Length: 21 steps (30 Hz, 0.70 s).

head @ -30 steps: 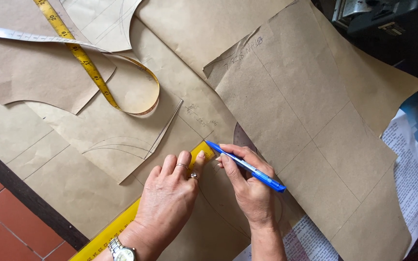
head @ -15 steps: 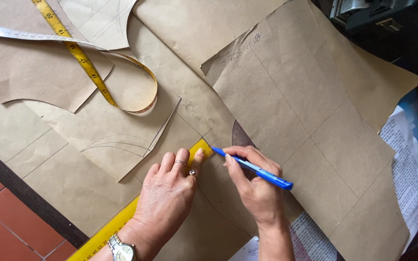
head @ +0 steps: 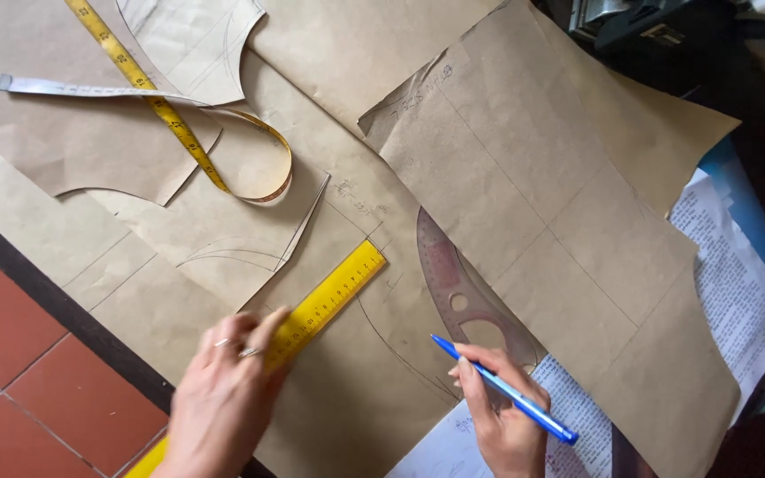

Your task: The person draws curved lines on a large sheet of brown paper using a blue pen and a French curve ruler. They reposition the ruler multiple times to trace smooth arcs and straighten the paper as needed.

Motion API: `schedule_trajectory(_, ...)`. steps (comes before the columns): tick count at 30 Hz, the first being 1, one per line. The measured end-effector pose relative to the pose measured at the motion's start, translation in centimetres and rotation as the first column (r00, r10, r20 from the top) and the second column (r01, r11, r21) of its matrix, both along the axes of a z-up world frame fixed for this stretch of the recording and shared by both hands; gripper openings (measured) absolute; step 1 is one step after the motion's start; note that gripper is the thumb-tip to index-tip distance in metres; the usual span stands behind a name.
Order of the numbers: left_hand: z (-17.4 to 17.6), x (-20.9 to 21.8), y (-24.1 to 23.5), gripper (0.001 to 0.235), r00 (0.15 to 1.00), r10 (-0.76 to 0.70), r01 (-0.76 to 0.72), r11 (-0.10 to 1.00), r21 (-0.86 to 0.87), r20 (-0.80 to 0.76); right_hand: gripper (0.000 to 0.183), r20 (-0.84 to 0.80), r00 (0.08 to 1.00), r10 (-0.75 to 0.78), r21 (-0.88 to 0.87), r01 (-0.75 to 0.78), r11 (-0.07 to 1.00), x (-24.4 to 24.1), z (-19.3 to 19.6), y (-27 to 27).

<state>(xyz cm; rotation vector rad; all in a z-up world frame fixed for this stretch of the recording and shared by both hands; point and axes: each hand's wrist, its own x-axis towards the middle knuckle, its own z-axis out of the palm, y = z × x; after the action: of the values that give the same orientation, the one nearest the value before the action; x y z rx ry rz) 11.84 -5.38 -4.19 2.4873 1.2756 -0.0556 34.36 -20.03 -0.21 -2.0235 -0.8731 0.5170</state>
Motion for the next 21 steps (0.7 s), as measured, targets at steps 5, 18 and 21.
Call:
schedule_trajectory(5, -1.6, -5.8, -2.5, 0.062, 0.966, 0.22, -0.232, 0.969, -0.079, -0.139, 0.017, 0.028, 0.998, -0.052, 0.054, 0.051, 0.997, -1.1, -0.9, -4.0)
schedule_trajectory(18, -0.4, -10.4, 8.7, 0.033, 0.979, 0.024, 0.001, 0.992, -0.125, 0.2, 0.021, 0.128, 0.915, -0.383, 0.009, 0.385, 0.923, -6.7, 0.9, -10.0)
schedule_trajectory(21, 2.7, -9.4, 14.7, 0.034, 0.99, -0.084, 0.1, 0.983, -0.152, 0.111, 0.018, 0.108, 0.855, -0.508, -0.045, 0.514, 0.856, -8.9, 1.0, -9.9)
